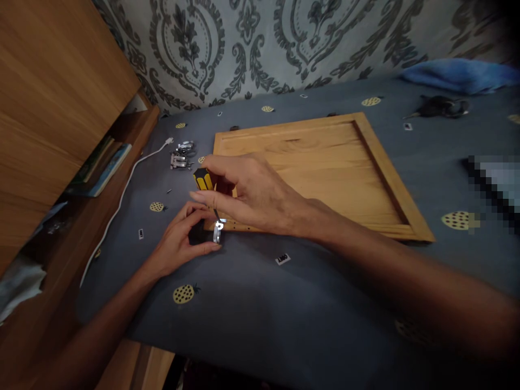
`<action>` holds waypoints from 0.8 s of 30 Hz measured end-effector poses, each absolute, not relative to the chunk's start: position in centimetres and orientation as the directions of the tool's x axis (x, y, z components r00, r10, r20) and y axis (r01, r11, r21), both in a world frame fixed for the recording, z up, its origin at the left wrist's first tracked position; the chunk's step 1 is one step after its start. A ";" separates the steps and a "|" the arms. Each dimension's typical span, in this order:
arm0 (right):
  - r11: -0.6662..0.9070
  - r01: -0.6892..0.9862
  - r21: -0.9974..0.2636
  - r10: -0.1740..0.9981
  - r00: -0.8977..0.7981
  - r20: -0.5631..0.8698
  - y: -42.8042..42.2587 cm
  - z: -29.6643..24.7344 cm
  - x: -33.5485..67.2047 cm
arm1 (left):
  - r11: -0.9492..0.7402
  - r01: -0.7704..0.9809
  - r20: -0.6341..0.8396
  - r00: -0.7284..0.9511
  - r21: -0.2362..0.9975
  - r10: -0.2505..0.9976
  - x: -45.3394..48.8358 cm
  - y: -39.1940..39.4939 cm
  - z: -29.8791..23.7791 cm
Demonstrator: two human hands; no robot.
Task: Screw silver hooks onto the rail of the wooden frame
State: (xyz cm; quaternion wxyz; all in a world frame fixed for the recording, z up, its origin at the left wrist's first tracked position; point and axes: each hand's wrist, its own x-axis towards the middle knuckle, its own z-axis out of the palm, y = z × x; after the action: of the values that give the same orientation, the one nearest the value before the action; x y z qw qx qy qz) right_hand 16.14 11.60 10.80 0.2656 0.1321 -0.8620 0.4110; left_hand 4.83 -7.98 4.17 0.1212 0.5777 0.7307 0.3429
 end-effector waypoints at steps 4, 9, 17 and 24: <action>0.644 -0.453 -0.617 -0.041 -0.825 0.564 11.7 10.8 16.1 | 0.094 0.759 0.219 -0.300 0.644 0.928 4.8 -7.9 4.2; 0.673 -0.454 -0.584 -0.099 -0.838 0.537 11.8 11.1 16.2 | 0.093 0.781 0.242 -0.301 0.618 0.923 4.8 -8.0 4.1; 0.668 -0.493 -0.558 -0.209 -0.844 0.495 12.4 12.3 16.5 | 0.086 0.804 0.265 -0.293 0.589 0.919 4.7 -8.0 3.8; 0.691 -0.438 -0.575 -0.195 -0.879 0.435 12.4 12.6 16.8 | 0.084 0.804 0.254 -0.283 0.589 0.925 4.8 -8.0 4.0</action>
State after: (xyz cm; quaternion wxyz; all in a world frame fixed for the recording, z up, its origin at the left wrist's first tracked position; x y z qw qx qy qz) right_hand 16.76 12.40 12.56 0.1723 0.1752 -0.9033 0.3517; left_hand 4.81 -7.97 4.03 0.0921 0.5915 0.7306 0.3285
